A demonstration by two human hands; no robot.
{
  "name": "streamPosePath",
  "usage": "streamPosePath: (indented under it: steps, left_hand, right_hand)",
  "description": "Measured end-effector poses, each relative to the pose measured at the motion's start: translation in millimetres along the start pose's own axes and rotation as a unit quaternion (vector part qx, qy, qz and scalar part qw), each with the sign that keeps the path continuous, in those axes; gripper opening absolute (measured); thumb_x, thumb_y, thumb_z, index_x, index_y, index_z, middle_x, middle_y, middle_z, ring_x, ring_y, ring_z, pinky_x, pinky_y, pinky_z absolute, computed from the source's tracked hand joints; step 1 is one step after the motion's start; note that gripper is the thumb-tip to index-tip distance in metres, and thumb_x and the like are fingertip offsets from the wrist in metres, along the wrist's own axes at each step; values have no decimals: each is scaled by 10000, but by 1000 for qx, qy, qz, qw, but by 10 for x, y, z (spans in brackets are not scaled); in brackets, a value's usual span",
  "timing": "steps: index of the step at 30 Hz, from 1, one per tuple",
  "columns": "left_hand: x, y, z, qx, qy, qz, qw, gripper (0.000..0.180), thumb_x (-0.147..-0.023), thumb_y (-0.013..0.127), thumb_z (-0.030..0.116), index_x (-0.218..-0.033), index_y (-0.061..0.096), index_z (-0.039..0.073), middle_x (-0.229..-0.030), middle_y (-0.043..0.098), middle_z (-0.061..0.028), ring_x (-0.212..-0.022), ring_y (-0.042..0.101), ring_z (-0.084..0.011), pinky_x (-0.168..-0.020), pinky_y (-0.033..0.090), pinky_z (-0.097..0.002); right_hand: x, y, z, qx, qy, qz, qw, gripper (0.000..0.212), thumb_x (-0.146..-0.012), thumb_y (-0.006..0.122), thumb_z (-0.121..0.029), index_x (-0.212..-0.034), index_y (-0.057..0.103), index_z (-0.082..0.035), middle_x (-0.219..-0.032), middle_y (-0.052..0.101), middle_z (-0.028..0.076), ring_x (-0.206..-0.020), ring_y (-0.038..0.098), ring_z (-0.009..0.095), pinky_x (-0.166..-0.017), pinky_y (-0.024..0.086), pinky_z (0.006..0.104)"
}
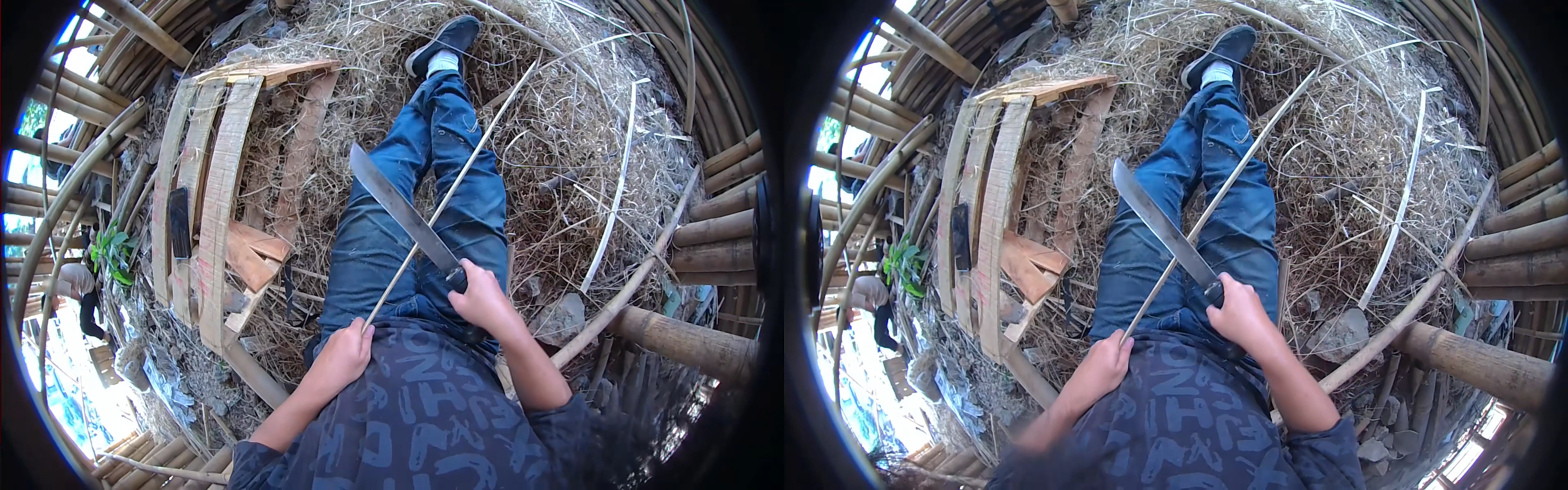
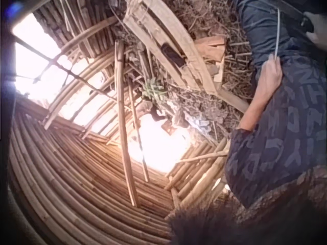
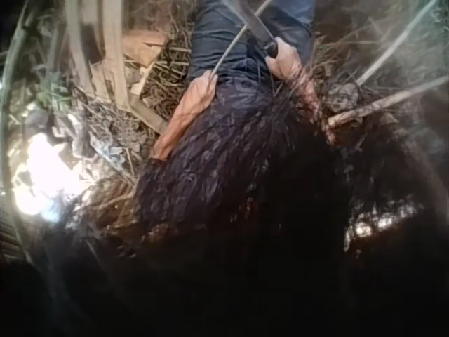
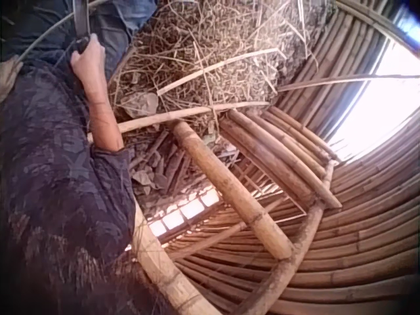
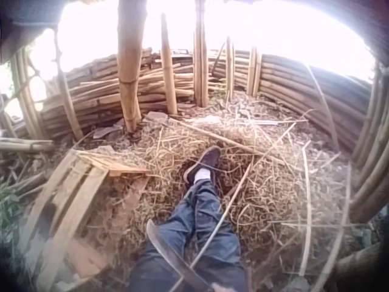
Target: The person shaves a thin strip of bamboo by repeatedly sliding a machete along its length while holding the bamboo strip by hand.
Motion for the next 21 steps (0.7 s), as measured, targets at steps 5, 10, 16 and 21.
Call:
streamPosePath:
  steps: [5,10,16,21]
  left_hand:
    - [11,4,27,-8,-2,-3,1000,248,-986,483,177,-906,495,-57,-774,572,-343,-809,550,-529,-676,411,-563]
    - [17,24,-12,1,-10,-7,1000,241,-984,487,180,-911,495,-49,-764,571,-336,-801,552,-524,-674,407,-566]
    - [-6,35,-59,3,-17,-6,1000,242,-985,485,185,-911,500,-45,-772,574,-329,-812,550,-524,-675,410,-562]
    - [-38,7,-53,20,-11,3,1000,249,-987,484,190,-909,504,-45,-787,575,-331,-822,546,-527,-678,421,-548]
  right_hand:
    - [88,-11,-36,7,33,-27,999,447,-734,644,-109,-1113,542,105,-915,638,336,-929,619,476,-831,506,486]
    - [68,12,-14,-13,36,-33,999,464,-720,640,-101,-1132,554,93,-905,645,325,-911,632,462,-807,510,472]
    - [-210,-191,198,-48,19,-37,998,448,-694,647,-74,-1113,592,77,-882,671,288,-904,666,414,-786,518,413]
    - [-176,-64,253,-61,20,3,998,342,-713,627,-89,-1027,601,43,-887,655,294,-906,649,439,-787,515,437]
Point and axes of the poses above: each hand's wrist, its own x-axis away from the middle knuckle, its own y-axis out of the palm, z = x × y, the point moved 2 cm from there along -x, towards the middle knuckle
